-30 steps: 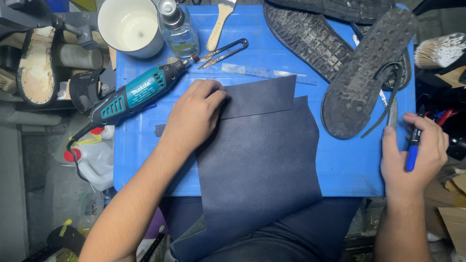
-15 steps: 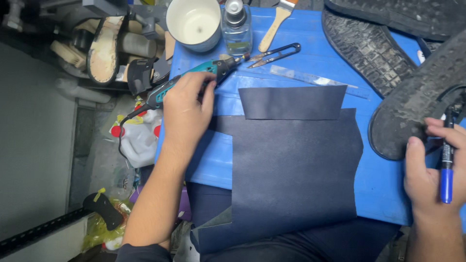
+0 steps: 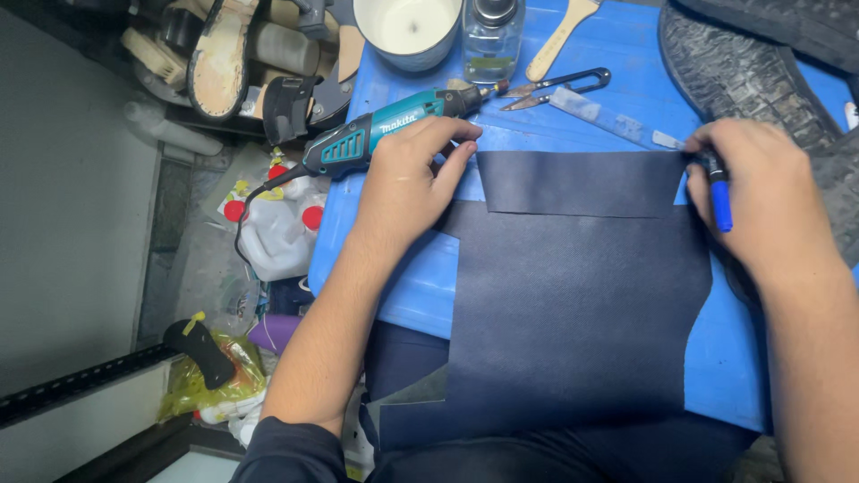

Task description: The person marks a dark sheet of leather with a blue marker using a ruler, then cuts along the marked lines with a utility knife. The cut pieces are set aside on the blue work surface.

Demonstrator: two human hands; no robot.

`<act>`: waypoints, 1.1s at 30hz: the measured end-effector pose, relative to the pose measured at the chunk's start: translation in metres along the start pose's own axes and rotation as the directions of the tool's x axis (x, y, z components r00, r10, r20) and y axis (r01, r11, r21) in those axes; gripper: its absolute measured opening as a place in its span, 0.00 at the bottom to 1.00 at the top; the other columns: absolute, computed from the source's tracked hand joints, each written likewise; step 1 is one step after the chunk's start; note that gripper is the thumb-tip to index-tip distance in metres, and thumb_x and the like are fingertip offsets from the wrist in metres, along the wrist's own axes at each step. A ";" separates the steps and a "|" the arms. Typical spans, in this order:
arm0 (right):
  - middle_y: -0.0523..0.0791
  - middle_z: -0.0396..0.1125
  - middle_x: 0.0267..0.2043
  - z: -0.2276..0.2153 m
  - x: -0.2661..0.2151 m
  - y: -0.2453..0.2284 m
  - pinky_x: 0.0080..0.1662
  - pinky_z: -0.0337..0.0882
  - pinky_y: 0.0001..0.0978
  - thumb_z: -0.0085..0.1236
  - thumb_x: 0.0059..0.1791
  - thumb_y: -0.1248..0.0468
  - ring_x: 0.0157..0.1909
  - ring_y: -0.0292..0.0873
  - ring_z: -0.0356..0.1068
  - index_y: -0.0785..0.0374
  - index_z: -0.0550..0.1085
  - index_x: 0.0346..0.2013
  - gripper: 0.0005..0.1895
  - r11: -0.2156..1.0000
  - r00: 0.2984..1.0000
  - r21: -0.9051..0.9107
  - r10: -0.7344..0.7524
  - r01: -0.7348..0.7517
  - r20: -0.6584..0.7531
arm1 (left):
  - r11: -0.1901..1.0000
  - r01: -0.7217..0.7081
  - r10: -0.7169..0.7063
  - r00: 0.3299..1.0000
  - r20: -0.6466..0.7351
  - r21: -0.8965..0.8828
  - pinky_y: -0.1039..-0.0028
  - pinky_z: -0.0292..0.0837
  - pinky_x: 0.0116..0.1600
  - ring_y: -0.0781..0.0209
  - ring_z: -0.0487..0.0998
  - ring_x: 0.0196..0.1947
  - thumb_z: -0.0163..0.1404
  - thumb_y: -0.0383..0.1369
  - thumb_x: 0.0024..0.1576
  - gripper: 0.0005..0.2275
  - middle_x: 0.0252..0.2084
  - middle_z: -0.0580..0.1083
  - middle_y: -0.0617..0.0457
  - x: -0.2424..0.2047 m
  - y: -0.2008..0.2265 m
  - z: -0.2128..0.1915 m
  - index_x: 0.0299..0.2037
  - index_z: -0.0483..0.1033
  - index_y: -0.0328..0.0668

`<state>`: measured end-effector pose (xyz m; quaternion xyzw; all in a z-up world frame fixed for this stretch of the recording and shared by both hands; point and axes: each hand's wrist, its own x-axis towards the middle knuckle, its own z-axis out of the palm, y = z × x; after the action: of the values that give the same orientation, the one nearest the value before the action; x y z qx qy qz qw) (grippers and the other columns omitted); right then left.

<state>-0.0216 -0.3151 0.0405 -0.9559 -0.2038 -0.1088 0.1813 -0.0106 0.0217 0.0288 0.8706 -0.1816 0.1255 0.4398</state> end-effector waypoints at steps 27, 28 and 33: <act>0.61 0.69 0.52 0.013 -0.116 -0.089 0.56 0.70 0.44 0.68 0.42 0.73 0.55 0.56 0.71 0.67 0.60 0.44 0.26 0.945 0.936 0.280 0.241 -0.167 -0.257 | 0.971 0.239 -0.228 0.945 0.234 -0.018 0.64 0.75 0.48 0.50 0.79 0.43 0.55 0.27 0.60 0.10 0.41 0.76 0.48 -0.116 0.061 0.005 0.50 0.80 0.42; 0.58 0.71 0.51 0.015 -0.117 -0.087 0.56 0.71 0.43 0.68 0.41 0.74 0.55 0.55 0.72 0.66 0.62 0.42 0.23 0.947 0.951 0.285 0.217 -0.149 -0.221 | 0.973 0.230 -0.229 0.950 0.212 0.019 0.63 0.75 0.49 0.50 0.79 0.44 0.55 0.27 0.59 0.10 0.43 0.75 0.48 -0.116 0.062 0.007 0.51 0.80 0.42; 0.48 0.76 0.47 0.023 -0.131 -0.071 0.56 0.72 0.33 0.68 0.48 0.75 0.53 0.47 0.75 0.63 0.70 0.40 0.14 0.951 0.971 0.256 0.209 -0.173 -0.118 | 0.977 0.170 -0.196 0.955 0.222 0.128 0.61 0.72 0.58 0.42 0.75 0.56 0.58 0.32 0.58 0.15 0.56 0.73 0.42 -0.137 0.080 0.001 0.53 0.76 0.34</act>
<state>-0.1660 -0.2914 0.0045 -0.9312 -0.1085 -0.1331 0.3214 -0.1681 0.0055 0.0344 0.9148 -0.1436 -0.0095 0.3774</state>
